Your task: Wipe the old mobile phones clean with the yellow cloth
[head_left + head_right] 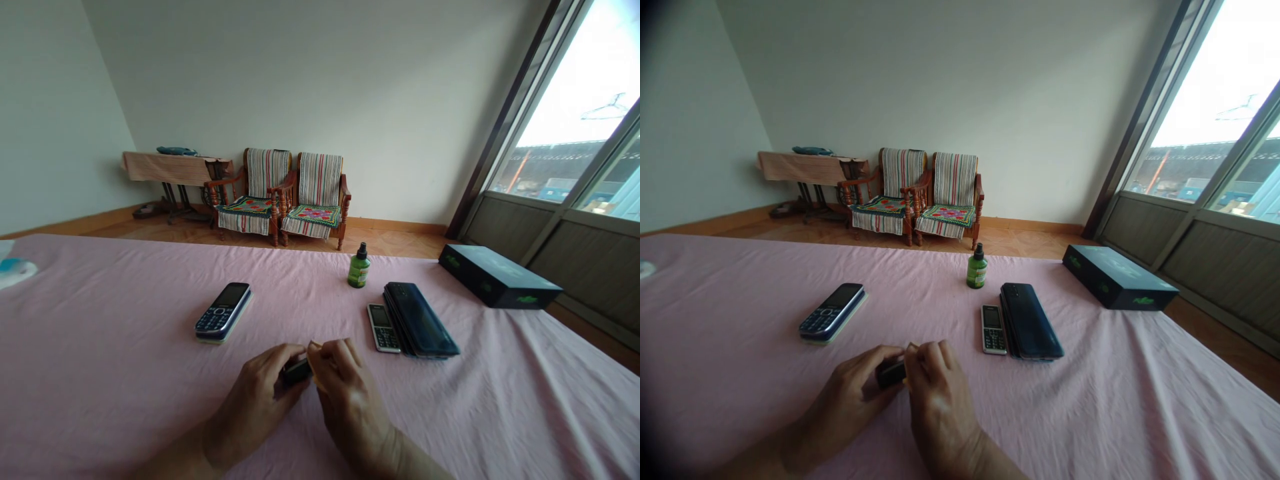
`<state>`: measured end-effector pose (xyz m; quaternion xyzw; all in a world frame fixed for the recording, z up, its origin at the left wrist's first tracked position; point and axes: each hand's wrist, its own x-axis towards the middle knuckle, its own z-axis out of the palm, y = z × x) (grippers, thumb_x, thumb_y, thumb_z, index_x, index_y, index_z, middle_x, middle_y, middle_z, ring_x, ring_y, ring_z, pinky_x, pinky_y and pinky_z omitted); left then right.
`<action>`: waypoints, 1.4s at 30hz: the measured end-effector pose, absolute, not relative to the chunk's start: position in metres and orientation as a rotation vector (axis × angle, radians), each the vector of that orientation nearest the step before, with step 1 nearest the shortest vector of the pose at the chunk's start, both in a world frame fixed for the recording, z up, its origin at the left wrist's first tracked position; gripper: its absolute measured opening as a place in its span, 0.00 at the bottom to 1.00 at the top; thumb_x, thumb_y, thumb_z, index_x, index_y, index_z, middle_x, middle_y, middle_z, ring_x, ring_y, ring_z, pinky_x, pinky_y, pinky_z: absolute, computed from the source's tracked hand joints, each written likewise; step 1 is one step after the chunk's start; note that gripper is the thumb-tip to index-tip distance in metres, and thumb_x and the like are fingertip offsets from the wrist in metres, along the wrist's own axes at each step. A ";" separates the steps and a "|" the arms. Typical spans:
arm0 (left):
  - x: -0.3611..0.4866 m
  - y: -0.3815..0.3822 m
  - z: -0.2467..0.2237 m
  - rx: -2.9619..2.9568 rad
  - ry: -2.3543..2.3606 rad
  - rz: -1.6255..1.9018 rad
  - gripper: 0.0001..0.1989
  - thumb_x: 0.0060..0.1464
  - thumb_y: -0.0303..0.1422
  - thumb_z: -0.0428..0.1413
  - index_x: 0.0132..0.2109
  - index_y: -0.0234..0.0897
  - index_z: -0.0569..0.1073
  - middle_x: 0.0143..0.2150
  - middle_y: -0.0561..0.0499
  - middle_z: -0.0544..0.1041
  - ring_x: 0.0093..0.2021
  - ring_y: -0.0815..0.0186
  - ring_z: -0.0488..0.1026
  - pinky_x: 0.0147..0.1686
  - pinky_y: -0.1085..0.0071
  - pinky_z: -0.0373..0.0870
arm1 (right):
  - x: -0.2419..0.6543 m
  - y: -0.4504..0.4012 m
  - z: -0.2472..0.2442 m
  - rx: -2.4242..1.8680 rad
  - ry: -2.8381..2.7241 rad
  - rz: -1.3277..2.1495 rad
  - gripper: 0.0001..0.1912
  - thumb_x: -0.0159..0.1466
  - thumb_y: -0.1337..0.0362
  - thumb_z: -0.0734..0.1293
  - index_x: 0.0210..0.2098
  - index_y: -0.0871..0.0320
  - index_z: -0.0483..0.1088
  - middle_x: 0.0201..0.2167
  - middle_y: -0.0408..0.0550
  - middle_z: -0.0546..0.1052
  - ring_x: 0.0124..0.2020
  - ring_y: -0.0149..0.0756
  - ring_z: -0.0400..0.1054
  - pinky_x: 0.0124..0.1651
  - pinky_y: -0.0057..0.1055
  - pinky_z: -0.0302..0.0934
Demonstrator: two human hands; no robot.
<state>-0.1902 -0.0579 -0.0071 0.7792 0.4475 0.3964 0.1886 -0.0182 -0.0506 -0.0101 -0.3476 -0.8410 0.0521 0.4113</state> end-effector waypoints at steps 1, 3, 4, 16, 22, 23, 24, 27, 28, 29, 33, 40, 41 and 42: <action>-0.190 -0.058 -0.006 2.148 1.264 1.100 0.08 0.56 0.27 0.55 0.44 0.41 0.69 0.38 0.53 0.78 0.38 0.65 0.77 0.38 0.74 0.74 | -0.023 -0.053 -0.009 -0.830 -2.135 0.142 0.15 0.67 0.74 0.56 0.50 0.60 0.68 0.36 0.53 0.70 0.37 0.41 0.62 0.36 0.35 0.64; -0.191 -0.058 -0.004 2.080 1.284 1.074 0.08 0.56 0.27 0.54 0.43 0.40 0.68 0.36 0.54 0.78 0.35 0.66 0.77 0.35 0.76 0.73 | -0.028 -0.057 -0.007 -0.722 -2.188 0.161 0.14 0.68 0.73 0.56 0.50 0.61 0.67 0.37 0.53 0.71 0.36 0.41 0.63 0.36 0.34 0.65; -0.192 -0.058 -0.003 2.062 1.291 1.069 0.08 0.56 0.27 0.54 0.44 0.40 0.68 0.36 0.54 0.78 0.34 0.66 0.77 0.34 0.77 0.73 | -0.029 -0.058 -0.006 -0.682 -2.219 0.172 0.14 0.68 0.73 0.56 0.50 0.61 0.67 0.37 0.53 0.71 0.37 0.41 0.63 0.37 0.35 0.65; -0.192 -0.054 -0.008 2.257 1.327 1.165 0.12 0.53 0.25 0.56 0.45 0.42 0.70 0.41 0.53 0.78 0.43 0.63 0.77 0.44 0.71 0.73 | 0.012 -0.020 -0.022 -1.119 -1.808 0.311 0.14 0.59 0.76 0.60 0.37 0.59 0.75 0.31 0.47 0.69 0.30 0.33 0.65 0.33 0.27 0.61; -0.195 -0.052 -0.014 2.355 1.324 1.202 0.12 0.54 0.26 0.56 0.46 0.41 0.69 0.41 0.52 0.78 0.42 0.63 0.77 0.45 0.69 0.74 | 0.015 -0.019 -0.027 -1.223 -1.818 0.420 0.14 0.54 0.78 0.61 0.15 0.60 0.66 0.21 0.42 0.65 0.22 0.28 0.61 0.24 0.22 0.51; -0.195 -0.052 -0.014 2.360 1.327 1.195 0.12 0.54 0.26 0.56 0.46 0.41 0.69 0.41 0.51 0.78 0.42 0.63 0.77 0.45 0.69 0.74 | 0.015 -0.019 -0.026 -1.225 -1.814 0.419 0.13 0.54 0.77 0.61 0.16 0.60 0.66 0.22 0.42 0.65 0.23 0.28 0.61 0.24 0.22 0.52; -0.195 -0.052 -0.014 2.364 1.330 1.191 0.12 0.54 0.26 0.56 0.46 0.41 0.69 0.41 0.52 0.78 0.42 0.63 0.77 0.44 0.69 0.74 | 0.014 -0.020 -0.024 -1.221 -1.805 0.418 0.13 0.55 0.76 0.61 0.18 0.59 0.68 0.23 0.43 0.66 0.24 0.28 0.62 0.26 0.23 0.53; -0.195 -0.053 -0.013 2.375 1.331 1.188 0.12 0.54 0.25 0.56 0.46 0.41 0.69 0.41 0.52 0.78 0.42 0.63 0.77 0.44 0.70 0.75 | 0.011 -0.022 -0.018 -1.180 -1.771 0.419 0.11 0.60 0.73 0.60 0.26 0.59 0.72 0.29 0.45 0.69 0.29 0.31 0.65 0.31 0.24 0.57; -0.195 -0.053 -0.013 2.376 1.331 1.190 0.12 0.54 0.25 0.56 0.46 0.41 0.69 0.41 0.52 0.78 0.42 0.63 0.77 0.44 0.70 0.74 | 0.010 -0.022 -0.017 -1.175 -1.766 0.416 0.11 0.60 0.73 0.60 0.28 0.59 0.72 0.30 0.46 0.69 0.29 0.31 0.65 0.31 0.24 0.57; -0.195 -0.053 -0.013 2.377 1.328 1.190 0.13 0.54 0.25 0.56 0.46 0.41 0.69 0.41 0.52 0.78 0.42 0.63 0.77 0.44 0.70 0.74 | 0.010 -0.022 -0.018 -1.182 -1.766 0.411 0.11 0.60 0.73 0.60 0.27 0.59 0.72 0.29 0.45 0.69 0.29 0.31 0.65 0.31 0.24 0.56; -0.195 -0.052 -0.014 2.368 1.339 1.187 0.13 0.54 0.26 0.57 0.46 0.42 0.69 0.41 0.52 0.78 0.43 0.63 0.77 0.45 0.69 0.74 | 0.012 -0.021 -0.023 -1.237 -1.802 0.402 0.13 0.54 0.77 0.60 0.15 0.59 0.64 0.22 0.42 0.65 0.23 0.28 0.61 0.25 0.23 0.51; -0.195 -0.052 -0.015 2.376 1.346 1.186 0.13 0.54 0.26 0.56 0.46 0.41 0.69 0.41 0.52 0.78 0.43 0.63 0.77 0.45 0.69 0.74 | 0.012 -0.021 -0.021 -1.217 -1.802 0.412 0.11 0.57 0.76 0.59 0.25 0.59 0.70 0.28 0.44 0.68 0.28 0.30 0.64 0.31 0.24 0.55; -0.195 -0.052 -0.015 2.382 1.343 1.190 0.12 0.55 0.26 0.56 0.46 0.41 0.69 0.41 0.52 0.78 0.43 0.63 0.77 0.45 0.69 0.75 | 0.012 -0.020 -0.021 -1.226 -1.808 0.416 0.11 0.56 0.77 0.60 0.23 0.59 0.69 0.27 0.44 0.68 0.27 0.30 0.64 0.29 0.24 0.55; -0.195 -0.052 -0.014 2.389 1.339 1.196 0.12 0.55 0.26 0.56 0.46 0.41 0.69 0.41 0.51 0.78 0.42 0.63 0.78 0.44 0.69 0.75 | 0.012 -0.020 -0.022 -1.237 -1.816 0.418 0.12 0.55 0.77 0.60 0.20 0.59 0.67 0.25 0.44 0.67 0.25 0.29 0.63 0.28 0.23 0.54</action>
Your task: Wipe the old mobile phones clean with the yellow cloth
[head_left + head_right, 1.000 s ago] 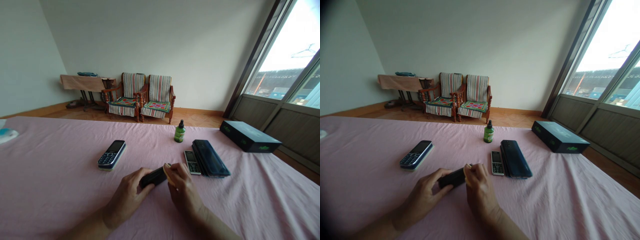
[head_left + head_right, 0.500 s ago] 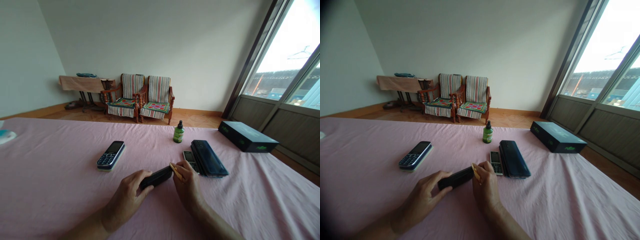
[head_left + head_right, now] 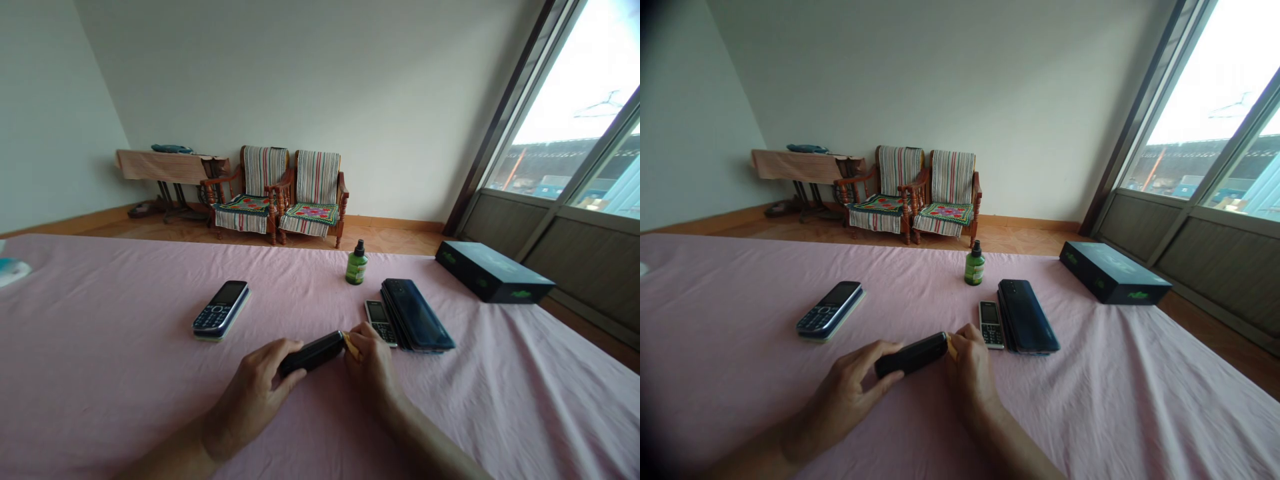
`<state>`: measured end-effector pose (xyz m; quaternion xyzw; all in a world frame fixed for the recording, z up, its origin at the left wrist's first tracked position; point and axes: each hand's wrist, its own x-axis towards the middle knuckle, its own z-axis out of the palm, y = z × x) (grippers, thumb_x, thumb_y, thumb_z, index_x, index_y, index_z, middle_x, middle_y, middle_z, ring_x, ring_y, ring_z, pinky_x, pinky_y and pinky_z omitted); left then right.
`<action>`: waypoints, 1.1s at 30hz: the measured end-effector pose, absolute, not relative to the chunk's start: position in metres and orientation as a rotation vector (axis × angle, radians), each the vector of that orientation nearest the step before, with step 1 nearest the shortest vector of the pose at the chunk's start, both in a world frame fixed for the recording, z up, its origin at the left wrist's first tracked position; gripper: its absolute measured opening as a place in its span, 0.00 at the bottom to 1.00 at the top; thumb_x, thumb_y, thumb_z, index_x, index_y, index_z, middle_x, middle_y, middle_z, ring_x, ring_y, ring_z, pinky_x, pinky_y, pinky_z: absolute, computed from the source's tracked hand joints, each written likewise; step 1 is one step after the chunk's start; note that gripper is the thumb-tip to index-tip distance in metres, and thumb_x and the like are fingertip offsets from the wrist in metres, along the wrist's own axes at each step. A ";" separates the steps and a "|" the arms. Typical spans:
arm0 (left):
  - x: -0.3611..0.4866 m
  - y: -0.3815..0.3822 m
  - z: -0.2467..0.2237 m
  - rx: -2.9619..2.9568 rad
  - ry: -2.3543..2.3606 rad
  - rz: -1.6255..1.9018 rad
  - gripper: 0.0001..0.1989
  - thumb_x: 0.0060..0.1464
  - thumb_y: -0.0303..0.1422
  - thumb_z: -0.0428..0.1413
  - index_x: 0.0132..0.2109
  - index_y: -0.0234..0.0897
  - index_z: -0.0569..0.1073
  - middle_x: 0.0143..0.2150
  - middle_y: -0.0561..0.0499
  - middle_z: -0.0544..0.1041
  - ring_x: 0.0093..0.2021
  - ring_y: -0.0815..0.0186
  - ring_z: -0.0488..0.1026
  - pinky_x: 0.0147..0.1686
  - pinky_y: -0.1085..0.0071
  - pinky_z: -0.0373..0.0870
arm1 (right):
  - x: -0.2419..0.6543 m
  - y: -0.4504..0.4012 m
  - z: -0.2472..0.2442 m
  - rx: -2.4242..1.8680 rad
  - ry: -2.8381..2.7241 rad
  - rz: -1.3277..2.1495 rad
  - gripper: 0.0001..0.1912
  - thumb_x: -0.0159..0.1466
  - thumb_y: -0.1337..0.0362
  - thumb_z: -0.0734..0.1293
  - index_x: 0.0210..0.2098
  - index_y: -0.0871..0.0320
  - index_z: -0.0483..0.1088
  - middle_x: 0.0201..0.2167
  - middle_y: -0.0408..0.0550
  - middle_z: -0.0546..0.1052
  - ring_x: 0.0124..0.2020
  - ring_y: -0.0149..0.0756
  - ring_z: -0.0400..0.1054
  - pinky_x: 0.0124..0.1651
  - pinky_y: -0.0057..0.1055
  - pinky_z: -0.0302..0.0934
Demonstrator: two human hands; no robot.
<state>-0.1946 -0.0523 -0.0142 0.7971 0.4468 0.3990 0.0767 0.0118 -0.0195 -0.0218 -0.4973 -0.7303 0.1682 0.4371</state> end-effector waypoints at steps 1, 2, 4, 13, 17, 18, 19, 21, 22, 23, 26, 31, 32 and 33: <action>-0.195 -0.053 -0.014 2.395 1.336 1.201 0.11 0.55 0.27 0.56 0.46 0.41 0.69 0.41 0.51 0.79 0.42 0.63 0.78 0.44 0.69 0.75 | 0.012 -0.019 -0.022 -1.246 -1.823 0.420 0.13 0.54 0.77 0.60 0.17 0.59 0.65 0.24 0.43 0.66 0.24 0.29 0.62 0.26 0.23 0.52; -0.194 -0.053 -0.013 2.399 1.334 1.204 0.11 0.55 0.27 0.56 0.46 0.41 0.69 0.40 0.51 0.79 0.41 0.63 0.78 0.43 0.70 0.75 | 0.012 -0.019 -0.022 -1.249 -1.827 0.421 0.13 0.54 0.77 0.61 0.16 0.59 0.64 0.23 0.43 0.66 0.23 0.29 0.61 0.26 0.23 0.52; -0.194 -0.052 -0.012 2.403 1.339 1.207 0.10 0.56 0.27 0.55 0.46 0.41 0.69 0.40 0.51 0.79 0.41 0.63 0.78 0.43 0.70 0.76 | 0.011 -0.020 -0.021 -1.240 -1.823 0.421 0.13 0.57 0.76 0.60 0.18 0.59 0.66 0.24 0.44 0.67 0.25 0.29 0.62 0.27 0.24 0.53; -0.193 -0.053 -0.009 2.401 1.339 1.218 0.10 0.55 0.26 0.55 0.45 0.41 0.70 0.40 0.52 0.79 0.41 0.63 0.78 0.43 0.70 0.76 | 0.011 -0.023 -0.020 -1.257 -1.833 0.402 0.15 0.59 0.75 0.60 0.18 0.60 0.67 0.24 0.44 0.66 0.24 0.30 0.62 0.26 0.25 0.54; -0.193 -0.054 -0.009 2.386 1.338 1.200 0.11 0.54 0.26 0.56 0.45 0.41 0.69 0.40 0.51 0.79 0.42 0.63 0.78 0.44 0.70 0.75 | 0.012 -0.026 -0.019 -1.173 -1.842 0.291 0.13 0.63 0.74 0.58 0.37 0.61 0.74 0.31 0.49 0.69 0.32 0.35 0.65 0.34 0.28 0.60; -0.193 -0.054 -0.009 2.383 1.338 1.198 0.11 0.54 0.26 0.56 0.45 0.41 0.69 0.40 0.52 0.79 0.42 0.63 0.78 0.44 0.70 0.75 | 0.011 -0.027 -0.020 -1.148 -1.860 0.242 0.15 0.63 0.75 0.58 0.41 0.62 0.74 0.32 0.50 0.69 0.33 0.36 0.65 0.35 0.30 0.61; -0.193 -0.054 -0.010 2.379 1.338 1.197 0.11 0.54 0.26 0.56 0.45 0.41 0.69 0.40 0.52 0.79 0.42 0.63 0.78 0.44 0.70 0.75 | 0.011 -0.028 -0.021 -1.129 -1.881 0.193 0.17 0.62 0.76 0.57 0.45 0.63 0.73 0.33 0.51 0.69 0.33 0.37 0.65 0.35 0.31 0.62; -0.193 -0.054 -0.011 2.371 1.341 1.193 0.11 0.54 0.25 0.56 0.45 0.41 0.69 0.40 0.52 0.79 0.41 0.63 0.78 0.44 0.70 0.75 | 0.010 -0.029 -0.024 -1.105 -1.921 0.116 0.20 0.62 0.77 0.56 0.49 0.63 0.71 0.33 0.53 0.69 0.34 0.38 0.64 0.36 0.33 0.62; -0.192 -0.054 -0.011 2.364 1.343 1.189 0.11 0.54 0.25 0.56 0.45 0.41 0.70 0.40 0.52 0.78 0.41 0.63 0.78 0.43 0.70 0.75 | 0.009 -0.030 -0.025 -1.094 -1.938 0.087 0.21 0.63 0.77 0.55 0.51 0.64 0.70 0.34 0.53 0.69 0.34 0.39 0.63 0.36 0.34 0.63; -0.192 -0.055 -0.011 2.355 1.345 1.183 0.11 0.54 0.25 0.56 0.45 0.41 0.69 0.40 0.52 0.78 0.41 0.63 0.77 0.43 0.69 0.75 | 0.007 -0.031 -0.026 -1.078 -1.956 0.062 0.21 0.63 0.77 0.55 0.52 0.64 0.69 0.34 0.54 0.69 0.35 0.40 0.63 0.37 0.35 0.63; -0.192 -0.056 -0.010 2.323 1.341 1.163 0.12 0.55 0.25 0.55 0.46 0.41 0.69 0.40 0.51 0.78 0.41 0.62 0.77 0.43 0.69 0.75 | 0.002 -0.035 -0.024 -1.015 -2.027 0.043 0.20 0.66 0.75 0.55 0.55 0.61 0.67 0.35 0.54 0.70 0.36 0.41 0.63 0.38 0.37 0.63; -0.191 -0.055 -0.007 2.317 1.343 1.170 0.10 0.55 0.27 0.55 0.45 0.40 0.70 0.39 0.51 0.79 0.40 0.62 0.78 0.41 0.69 0.75 | 0.001 -0.030 -0.015 -1.045 -1.890 0.228 0.18 0.64 0.75 0.57 0.48 0.60 0.71 0.35 0.51 0.69 0.34 0.36 0.66 0.36 0.31 0.64; -0.191 -0.055 -0.007 2.328 1.347 1.187 0.10 0.55 0.27 0.55 0.45 0.41 0.70 0.39 0.51 0.79 0.40 0.61 0.78 0.42 0.69 0.75 | 0.002 -0.027 -0.014 -1.084 -1.847 0.273 0.16 0.63 0.74 0.57 0.44 0.60 0.73 0.34 0.50 0.69 0.33 0.35 0.66 0.35 0.29 0.63; -0.191 -0.054 -0.007 2.342 1.346 1.202 0.10 0.55 0.27 0.55 0.45 0.41 0.70 0.40 0.51 0.79 0.41 0.61 0.78 0.42 0.69 0.75 | 0.004 -0.024 -0.015 -1.126 -1.818 0.313 0.13 0.63 0.74 0.58 0.39 0.60 0.74 0.32 0.49 0.69 0.31 0.34 0.66 0.34 0.28 0.62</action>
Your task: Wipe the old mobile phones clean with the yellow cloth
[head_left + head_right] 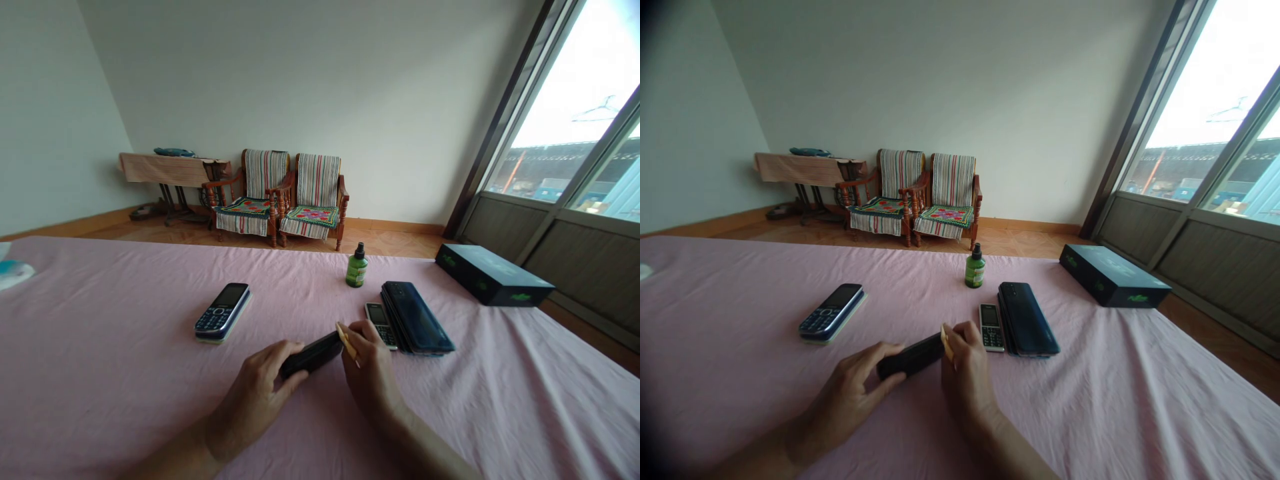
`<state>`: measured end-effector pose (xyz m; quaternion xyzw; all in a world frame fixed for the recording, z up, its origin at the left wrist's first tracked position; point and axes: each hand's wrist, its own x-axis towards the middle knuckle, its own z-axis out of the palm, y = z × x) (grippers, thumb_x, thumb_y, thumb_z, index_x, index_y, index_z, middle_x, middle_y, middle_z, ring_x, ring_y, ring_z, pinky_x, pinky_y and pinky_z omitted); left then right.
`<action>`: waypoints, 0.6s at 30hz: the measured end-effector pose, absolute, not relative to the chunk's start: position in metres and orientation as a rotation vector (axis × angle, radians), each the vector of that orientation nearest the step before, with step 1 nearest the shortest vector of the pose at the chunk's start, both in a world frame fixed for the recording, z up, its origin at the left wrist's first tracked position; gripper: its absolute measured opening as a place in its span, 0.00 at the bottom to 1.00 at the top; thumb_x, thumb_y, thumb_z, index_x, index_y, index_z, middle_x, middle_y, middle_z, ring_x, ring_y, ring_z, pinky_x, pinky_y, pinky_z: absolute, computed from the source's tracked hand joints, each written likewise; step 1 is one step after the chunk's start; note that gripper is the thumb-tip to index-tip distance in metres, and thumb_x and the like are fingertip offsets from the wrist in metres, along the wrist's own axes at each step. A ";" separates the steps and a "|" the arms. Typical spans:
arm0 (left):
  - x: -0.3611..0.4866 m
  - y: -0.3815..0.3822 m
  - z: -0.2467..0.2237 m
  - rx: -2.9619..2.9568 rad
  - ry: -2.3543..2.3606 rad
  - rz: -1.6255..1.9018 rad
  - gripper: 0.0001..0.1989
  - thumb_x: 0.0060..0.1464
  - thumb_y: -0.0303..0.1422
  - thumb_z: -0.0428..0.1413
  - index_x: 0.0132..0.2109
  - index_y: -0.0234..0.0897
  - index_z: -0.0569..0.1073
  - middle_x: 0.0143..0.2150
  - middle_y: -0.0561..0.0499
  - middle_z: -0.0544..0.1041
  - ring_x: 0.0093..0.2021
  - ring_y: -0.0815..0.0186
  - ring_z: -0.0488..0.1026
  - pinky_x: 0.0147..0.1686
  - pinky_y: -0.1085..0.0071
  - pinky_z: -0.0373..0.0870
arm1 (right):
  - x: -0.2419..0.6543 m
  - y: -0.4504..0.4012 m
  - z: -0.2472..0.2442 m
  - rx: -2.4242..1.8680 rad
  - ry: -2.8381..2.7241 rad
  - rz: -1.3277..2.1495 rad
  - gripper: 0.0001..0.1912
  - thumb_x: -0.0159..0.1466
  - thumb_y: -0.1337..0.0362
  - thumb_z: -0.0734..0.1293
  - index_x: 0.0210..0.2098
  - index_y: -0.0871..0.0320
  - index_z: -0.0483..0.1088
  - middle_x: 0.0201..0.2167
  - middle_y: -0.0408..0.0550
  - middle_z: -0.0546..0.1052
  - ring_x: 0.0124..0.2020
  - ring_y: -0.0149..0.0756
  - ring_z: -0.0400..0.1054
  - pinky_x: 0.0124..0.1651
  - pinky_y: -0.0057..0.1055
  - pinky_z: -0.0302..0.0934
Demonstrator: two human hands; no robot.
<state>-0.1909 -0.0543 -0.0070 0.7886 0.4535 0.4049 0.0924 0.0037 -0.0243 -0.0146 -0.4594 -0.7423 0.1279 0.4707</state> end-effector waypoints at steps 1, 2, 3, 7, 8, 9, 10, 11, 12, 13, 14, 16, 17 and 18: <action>-0.191 -0.054 -0.008 2.355 1.341 1.209 0.10 0.55 0.27 0.55 0.45 0.41 0.70 0.40 0.51 0.79 0.42 0.62 0.78 0.43 0.69 0.75 | 0.005 -0.022 -0.016 -1.163 -1.803 0.345 0.12 0.62 0.73 0.59 0.34 0.60 0.74 0.31 0.47 0.69 0.30 0.33 0.65 0.32 0.26 0.60; -0.192 -0.054 -0.008 2.366 1.334 1.213 0.11 0.55 0.27 0.55 0.45 0.41 0.70 0.40 0.51 0.79 0.42 0.62 0.78 0.43 0.69 0.75 | 0.007 -0.019 -0.018 -1.193 -1.797 0.367 0.12 0.62 0.73 0.59 0.29 0.60 0.73 0.29 0.46 0.68 0.28 0.31 0.65 0.30 0.25 0.59; -0.192 -0.053 -0.009 2.374 1.327 1.216 0.11 0.55 0.27 0.55 0.45 0.41 0.70 0.40 0.51 0.79 0.42 0.62 0.78 0.43 0.70 0.75 | 0.008 -0.018 -0.020 -1.217 -1.799 0.378 0.12 0.61 0.74 0.59 0.25 0.60 0.71 0.27 0.45 0.68 0.26 0.30 0.64 0.28 0.24 0.57; -0.194 -0.052 -0.012 2.375 1.325 1.216 0.11 0.55 0.26 0.55 0.46 0.41 0.69 0.41 0.51 0.79 0.43 0.62 0.78 0.45 0.69 0.75 | 0.010 -0.017 -0.030 -1.246 -1.819 0.374 0.15 0.57 0.75 0.60 0.15 0.59 0.62 0.23 0.43 0.65 0.22 0.28 0.60 0.24 0.23 0.51; -0.194 -0.052 -0.013 2.370 1.326 1.217 0.12 0.55 0.26 0.55 0.46 0.41 0.69 0.41 0.51 0.79 0.43 0.62 0.78 0.45 0.69 0.75 | 0.010 -0.018 -0.031 -1.246 -1.823 0.371 0.15 0.56 0.75 0.59 0.15 0.59 0.62 0.23 0.43 0.65 0.22 0.28 0.60 0.24 0.23 0.51; -0.194 -0.052 -0.013 2.360 1.327 1.214 0.12 0.55 0.26 0.55 0.46 0.41 0.69 0.41 0.51 0.79 0.43 0.62 0.78 0.45 0.69 0.74 | 0.010 -0.019 -0.032 -1.246 -1.825 0.367 0.14 0.56 0.75 0.59 0.16 0.59 0.62 0.23 0.43 0.65 0.23 0.29 0.60 0.25 0.23 0.51; -0.194 -0.052 -0.013 2.346 1.329 1.211 0.11 0.55 0.26 0.55 0.46 0.41 0.70 0.41 0.52 0.79 0.43 0.62 0.77 0.45 0.69 0.74 | 0.009 -0.019 -0.032 -1.243 -1.825 0.364 0.14 0.56 0.75 0.59 0.16 0.59 0.62 0.23 0.44 0.65 0.23 0.29 0.61 0.25 0.24 0.52; -0.193 -0.052 -0.012 2.328 1.332 1.209 0.11 0.55 0.26 0.55 0.46 0.41 0.70 0.41 0.52 0.79 0.42 0.63 0.77 0.44 0.70 0.74 | 0.009 -0.020 -0.031 -1.239 -1.824 0.362 0.14 0.56 0.75 0.59 0.17 0.59 0.62 0.23 0.44 0.65 0.23 0.30 0.61 0.26 0.24 0.52; -0.193 -0.052 -0.011 2.304 1.335 1.208 0.11 0.55 0.27 0.55 0.45 0.41 0.70 0.41 0.52 0.79 0.42 0.63 0.77 0.44 0.70 0.74 | 0.009 -0.020 -0.030 -1.233 -1.823 0.361 0.13 0.57 0.75 0.59 0.17 0.59 0.63 0.23 0.44 0.65 0.23 0.30 0.61 0.26 0.24 0.52; -0.193 -0.052 -0.010 2.274 1.337 1.209 0.10 0.55 0.27 0.55 0.45 0.41 0.70 0.40 0.52 0.79 0.42 0.63 0.77 0.44 0.70 0.74 | 0.009 -0.021 -0.028 -1.226 -1.820 0.359 0.13 0.57 0.75 0.58 0.18 0.59 0.63 0.24 0.44 0.66 0.24 0.30 0.61 0.26 0.24 0.52; -0.192 -0.052 -0.009 2.242 1.337 1.214 0.10 0.55 0.27 0.55 0.45 0.42 0.70 0.40 0.52 0.79 0.41 0.63 0.77 0.43 0.70 0.74 | 0.008 -0.021 -0.026 -1.218 -1.818 0.357 0.13 0.57 0.74 0.58 0.19 0.59 0.64 0.24 0.44 0.66 0.24 0.30 0.61 0.27 0.24 0.53; -0.191 -0.053 -0.006 2.167 1.338 1.250 0.10 0.56 0.28 0.55 0.45 0.41 0.70 0.39 0.52 0.79 0.41 0.63 0.77 0.42 0.70 0.74 | 0.008 -0.022 -0.020 -1.192 -1.805 0.364 0.12 0.59 0.73 0.58 0.22 0.59 0.67 0.27 0.46 0.67 0.26 0.32 0.62 0.29 0.25 0.55; -0.191 -0.053 -0.005 2.123 1.339 1.267 0.09 0.56 0.29 0.55 0.46 0.41 0.70 0.39 0.52 0.79 0.40 0.63 0.77 0.42 0.70 0.74 | 0.008 -0.023 -0.017 -1.173 -1.788 0.380 0.12 0.60 0.73 0.58 0.24 0.59 0.69 0.28 0.47 0.68 0.28 0.32 0.63 0.31 0.26 0.56; -0.191 -0.053 -0.003 2.074 1.337 1.280 0.08 0.57 0.30 0.55 0.45 0.40 0.70 0.39 0.51 0.79 0.40 0.62 0.77 0.41 0.70 0.74 | 0.008 -0.023 -0.014 -1.152 -1.763 0.408 0.12 0.61 0.72 0.58 0.26 0.59 0.70 0.29 0.47 0.69 0.29 0.33 0.64 0.32 0.26 0.57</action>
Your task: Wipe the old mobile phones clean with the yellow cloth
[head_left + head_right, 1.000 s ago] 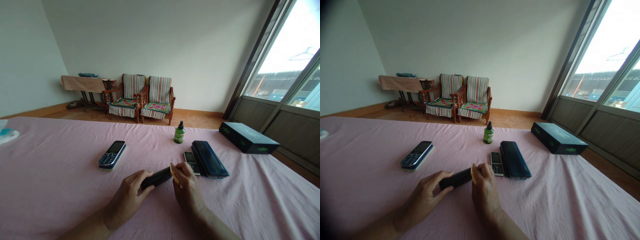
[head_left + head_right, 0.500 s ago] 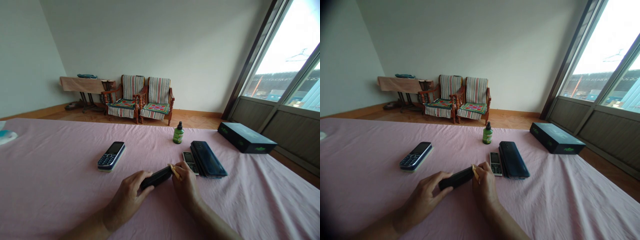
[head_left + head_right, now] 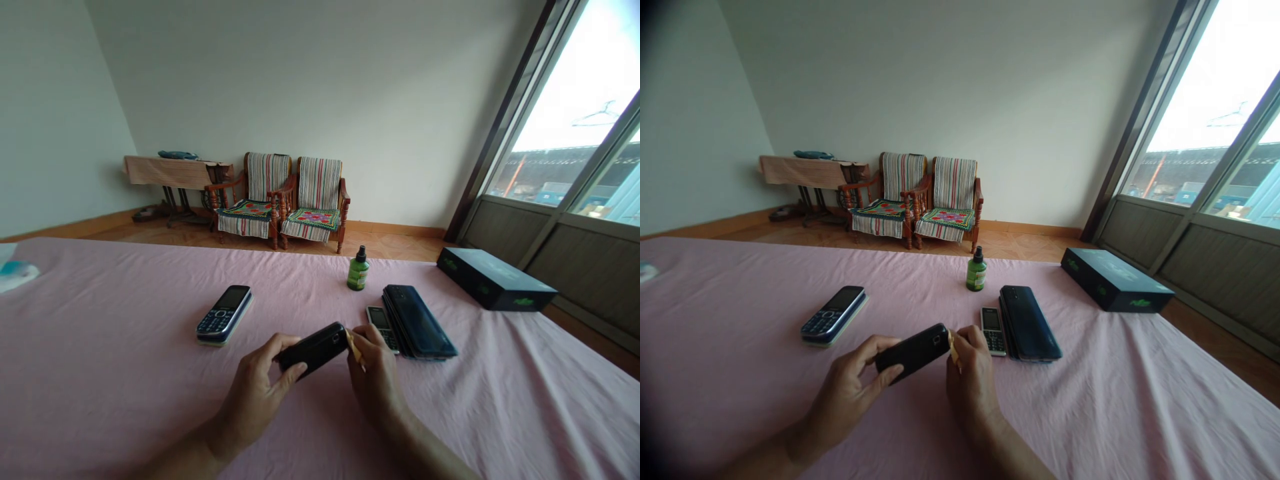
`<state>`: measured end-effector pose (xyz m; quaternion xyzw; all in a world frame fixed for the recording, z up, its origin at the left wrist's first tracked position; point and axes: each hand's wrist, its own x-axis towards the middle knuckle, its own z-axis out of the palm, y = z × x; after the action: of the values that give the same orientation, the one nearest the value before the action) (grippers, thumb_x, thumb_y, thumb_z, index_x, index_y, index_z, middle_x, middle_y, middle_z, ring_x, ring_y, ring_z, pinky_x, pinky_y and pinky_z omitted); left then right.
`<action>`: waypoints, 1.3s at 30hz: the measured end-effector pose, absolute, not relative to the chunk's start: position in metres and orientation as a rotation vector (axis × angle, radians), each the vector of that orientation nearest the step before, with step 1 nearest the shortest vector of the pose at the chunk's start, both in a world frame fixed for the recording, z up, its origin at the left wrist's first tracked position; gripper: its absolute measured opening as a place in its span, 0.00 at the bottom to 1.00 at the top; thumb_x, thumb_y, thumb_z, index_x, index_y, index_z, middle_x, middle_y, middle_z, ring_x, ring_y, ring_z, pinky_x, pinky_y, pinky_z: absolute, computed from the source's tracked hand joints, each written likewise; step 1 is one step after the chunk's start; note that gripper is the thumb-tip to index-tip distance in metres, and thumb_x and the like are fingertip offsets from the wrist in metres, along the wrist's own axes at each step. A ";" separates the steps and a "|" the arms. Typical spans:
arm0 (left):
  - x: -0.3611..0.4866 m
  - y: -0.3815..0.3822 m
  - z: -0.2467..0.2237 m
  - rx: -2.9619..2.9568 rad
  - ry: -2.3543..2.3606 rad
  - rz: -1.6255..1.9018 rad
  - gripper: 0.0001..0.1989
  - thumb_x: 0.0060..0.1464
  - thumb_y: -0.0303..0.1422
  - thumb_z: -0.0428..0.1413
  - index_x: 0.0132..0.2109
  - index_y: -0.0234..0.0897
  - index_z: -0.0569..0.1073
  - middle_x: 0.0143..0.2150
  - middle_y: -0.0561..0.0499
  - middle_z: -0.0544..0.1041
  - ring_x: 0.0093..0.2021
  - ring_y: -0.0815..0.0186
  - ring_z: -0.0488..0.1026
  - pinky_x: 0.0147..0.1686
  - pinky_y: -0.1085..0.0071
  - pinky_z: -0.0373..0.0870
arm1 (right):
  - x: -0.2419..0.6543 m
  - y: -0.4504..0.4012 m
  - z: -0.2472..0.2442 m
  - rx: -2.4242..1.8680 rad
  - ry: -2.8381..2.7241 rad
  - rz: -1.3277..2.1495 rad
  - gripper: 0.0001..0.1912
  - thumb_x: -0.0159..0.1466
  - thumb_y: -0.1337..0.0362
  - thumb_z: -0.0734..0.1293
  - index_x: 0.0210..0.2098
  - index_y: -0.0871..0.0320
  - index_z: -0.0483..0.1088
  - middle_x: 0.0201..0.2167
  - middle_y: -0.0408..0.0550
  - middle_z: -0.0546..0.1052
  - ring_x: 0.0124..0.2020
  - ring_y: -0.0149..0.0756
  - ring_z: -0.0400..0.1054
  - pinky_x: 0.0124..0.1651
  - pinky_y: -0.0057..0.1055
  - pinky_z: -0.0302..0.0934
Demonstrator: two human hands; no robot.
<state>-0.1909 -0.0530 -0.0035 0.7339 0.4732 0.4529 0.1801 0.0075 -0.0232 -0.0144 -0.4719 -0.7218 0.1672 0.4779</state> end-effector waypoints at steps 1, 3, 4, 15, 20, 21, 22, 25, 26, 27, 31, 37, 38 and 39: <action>-0.191 -0.053 -0.002 2.019 1.331 1.288 0.08 0.58 0.32 0.54 0.45 0.39 0.70 0.39 0.50 0.79 0.40 0.62 0.77 0.40 0.69 0.74 | 0.007 -0.024 -0.012 -1.136 -1.724 0.458 0.11 0.61 0.70 0.58 0.27 0.58 0.71 0.30 0.48 0.69 0.30 0.34 0.64 0.33 0.27 0.57; -0.190 -0.053 0.000 1.909 1.301 1.285 0.08 0.59 0.34 0.54 0.45 0.37 0.70 0.38 0.49 0.79 0.40 0.61 0.77 0.40 0.69 0.75 | 0.007 -0.024 -0.011 -1.125 -1.629 0.588 0.11 0.62 0.66 0.61 0.25 0.59 0.71 0.29 0.47 0.70 0.28 0.33 0.64 0.31 0.27 0.55; -0.190 -0.052 0.000 1.855 1.279 1.275 0.09 0.59 0.35 0.54 0.44 0.37 0.71 0.38 0.49 0.79 0.39 0.61 0.77 0.39 0.70 0.75 | 0.007 -0.024 -0.011 -1.131 -1.588 0.649 0.12 0.62 0.63 0.62 0.23 0.59 0.70 0.27 0.46 0.69 0.27 0.33 0.62 0.30 0.27 0.54; -0.192 -0.047 -0.008 1.878 1.176 1.132 0.23 0.53 0.34 0.60 0.57 0.40 0.69 0.57 0.43 0.69 0.59 0.55 0.67 0.57 0.58 0.65 | 0.006 -0.015 -0.024 -1.127 -1.362 1.033 0.23 0.60 0.47 0.62 0.23 0.61 0.70 0.17 0.40 0.64 0.18 0.27 0.53 0.21 0.24 0.46; -0.191 -0.059 -0.001 2.127 1.282 0.915 0.46 0.39 0.17 0.64 0.64 0.47 0.59 0.66 0.45 0.56 0.66 0.52 0.54 0.62 0.52 0.54 | 0.011 -0.014 -0.021 -1.177 -1.313 1.057 0.24 0.57 0.45 0.64 0.24 0.62 0.72 0.15 0.40 0.63 0.15 0.25 0.51 0.18 0.23 0.43; -0.191 -0.060 -0.001 2.167 1.275 0.904 0.46 0.40 0.15 0.61 0.64 0.49 0.58 0.66 0.46 0.57 0.66 0.54 0.55 0.63 0.53 0.54 | 0.012 -0.015 -0.020 -1.185 -1.315 1.054 0.24 0.57 0.45 0.64 0.24 0.62 0.72 0.15 0.40 0.63 0.15 0.25 0.50 0.18 0.23 0.43; -0.191 -0.061 -0.001 2.204 1.246 0.905 0.45 0.43 0.14 0.58 0.64 0.51 0.57 0.65 0.48 0.59 0.65 0.56 0.57 0.63 0.54 0.55 | 0.012 -0.015 -0.019 -1.192 -1.318 1.050 0.24 0.57 0.46 0.64 0.24 0.63 0.72 0.14 0.40 0.62 0.15 0.25 0.50 0.17 0.23 0.43; -0.191 -0.059 -0.004 2.282 1.112 0.920 0.38 0.52 0.15 0.53 0.64 0.53 0.58 0.62 0.50 0.63 0.62 0.61 0.63 0.61 0.59 0.61 | 0.013 -0.017 -0.018 -1.206 -1.344 1.023 0.23 0.57 0.47 0.64 0.24 0.63 0.73 0.14 0.39 0.63 0.15 0.25 0.51 0.17 0.23 0.44; -0.192 -0.058 -0.005 2.299 1.076 0.925 0.36 0.54 0.16 0.53 0.64 0.53 0.58 0.62 0.50 0.63 0.61 0.61 0.63 0.60 0.60 0.62 | 0.013 -0.017 -0.018 -1.210 -1.356 1.008 0.22 0.58 0.48 0.64 0.24 0.63 0.73 0.15 0.40 0.63 0.15 0.25 0.51 0.18 0.23 0.44; -0.192 -0.057 -0.006 2.312 1.054 0.934 0.35 0.55 0.18 0.53 0.64 0.53 0.58 0.61 0.50 0.64 0.61 0.61 0.64 0.60 0.59 0.63 | 0.013 -0.017 -0.018 -1.212 -1.370 0.988 0.22 0.58 0.49 0.64 0.24 0.63 0.73 0.15 0.40 0.63 0.15 0.25 0.51 0.18 0.23 0.45; -0.192 -0.057 -0.005 2.298 1.051 0.926 0.31 0.55 0.25 0.59 0.63 0.49 0.61 0.55 0.48 0.68 0.54 0.59 0.69 0.55 0.62 0.69 | 0.015 -0.017 -0.018 -1.214 -1.438 0.867 0.19 0.60 0.54 0.63 0.20 0.61 0.70 0.17 0.40 0.63 0.19 0.27 0.55 0.22 0.24 0.49; -0.186 -0.063 0.002 2.204 1.065 0.855 0.31 0.55 0.27 0.61 0.63 0.47 0.61 0.47 0.50 0.71 0.47 0.63 0.72 0.50 0.70 0.70 | 0.016 -0.023 -0.016 -1.169 -1.657 0.576 0.11 0.62 0.64 0.62 0.36 0.59 0.76 0.31 0.48 0.71 0.30 0.34 0.66 0.33 0.27 0.59; -0.186 -0.064 0.003 2.202 1.061 0.857 0.31 0.55 0.27 0.60 0.63 0.47 0.61 0.48 0.49 0.71 0.47 0.63 0.72 0.51 0.70 0.70 | 0.015 -0.024 -0.017 -1.148 -1.709 0.511 0.13 0.63 0.67 0.60 0.40 0.59 0.76 0.33 0.49 0.71 0.32 0.35 0.67 0.35 0.27 0.60; -0.185 -0.065 0.004 2.203 1.061 0.862 0.29 0.56 0.27 0.59 0.63 0.46 0.61 0.48 0.49 0.71 0.48 0.62 0.71 0.51 0.70 0.69 | 0.015 -0.026 -0.018 -1.123 -1.754 0.453 0.15 0.63 0.70 0.59 0.44 0.59 0.74 0.34 0.50 0.71 0.34 0.35 0.68 0.36 0.28 0.62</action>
<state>-0.1845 -0.0647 0.0037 0.8179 0.3940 0.3201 0.2707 0.0148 -0.0257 -0.0179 -0.4611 -0.7203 0.1859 0.4837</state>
